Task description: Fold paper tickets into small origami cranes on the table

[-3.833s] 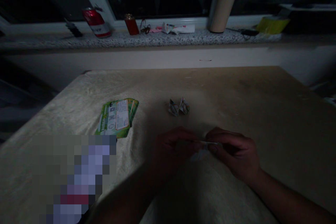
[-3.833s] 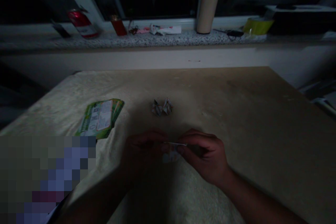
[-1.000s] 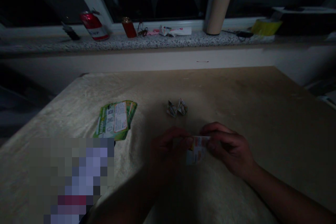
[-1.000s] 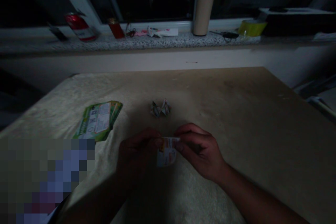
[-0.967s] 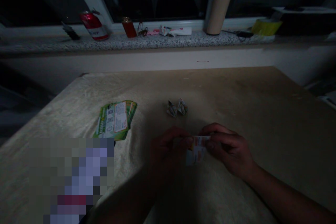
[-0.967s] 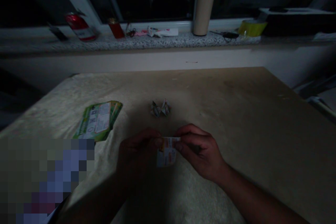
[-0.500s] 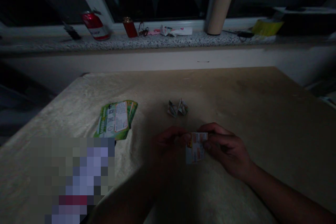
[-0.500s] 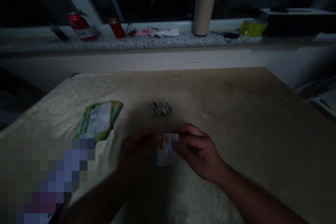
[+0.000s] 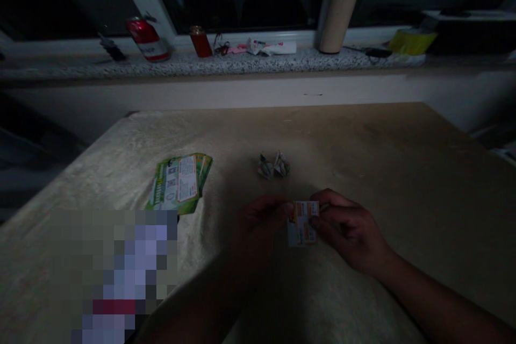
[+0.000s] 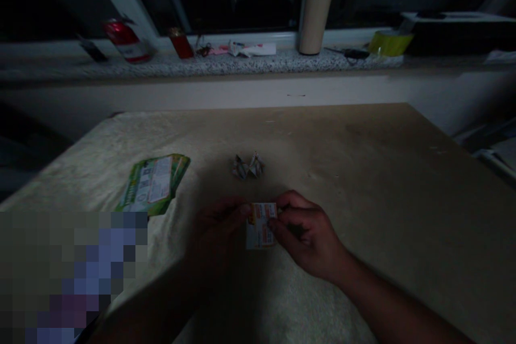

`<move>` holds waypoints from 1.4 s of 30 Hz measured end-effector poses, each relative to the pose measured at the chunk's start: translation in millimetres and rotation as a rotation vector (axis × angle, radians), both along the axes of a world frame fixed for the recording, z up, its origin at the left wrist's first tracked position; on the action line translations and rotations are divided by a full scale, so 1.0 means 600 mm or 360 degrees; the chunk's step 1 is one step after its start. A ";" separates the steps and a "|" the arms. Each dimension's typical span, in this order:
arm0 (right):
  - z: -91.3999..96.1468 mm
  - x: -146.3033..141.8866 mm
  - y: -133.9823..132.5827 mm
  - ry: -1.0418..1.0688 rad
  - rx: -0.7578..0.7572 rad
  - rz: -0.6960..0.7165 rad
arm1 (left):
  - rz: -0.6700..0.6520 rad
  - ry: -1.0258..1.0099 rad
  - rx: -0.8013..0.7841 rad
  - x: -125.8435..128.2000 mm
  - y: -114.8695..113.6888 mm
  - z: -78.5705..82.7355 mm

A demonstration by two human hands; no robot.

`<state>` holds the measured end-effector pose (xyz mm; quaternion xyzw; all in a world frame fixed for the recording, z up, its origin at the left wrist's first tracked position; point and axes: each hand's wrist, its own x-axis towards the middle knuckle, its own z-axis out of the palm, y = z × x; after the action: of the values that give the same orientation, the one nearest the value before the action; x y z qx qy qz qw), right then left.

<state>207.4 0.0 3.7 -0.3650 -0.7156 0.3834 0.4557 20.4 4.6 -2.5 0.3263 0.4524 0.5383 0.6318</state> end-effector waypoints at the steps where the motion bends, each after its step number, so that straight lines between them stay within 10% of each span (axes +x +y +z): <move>1: 0.001 0.000 -0.001 -0.0004 0.0005 -0.0010 | 0.0008 -0.0012 -0.0007 0.001 0.000 -0.001; 42: -0.008 0.007 0.004 -0.0190 -0.0092 0.0001 | 0.0268 0.0240 0.0041 -0.010 0.009 0.011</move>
<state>211.7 2.3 -1.2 -0.4000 -0.7302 0.3816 0.4015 14.4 10.2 4.2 0.3348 0.5174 0.5691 0.5444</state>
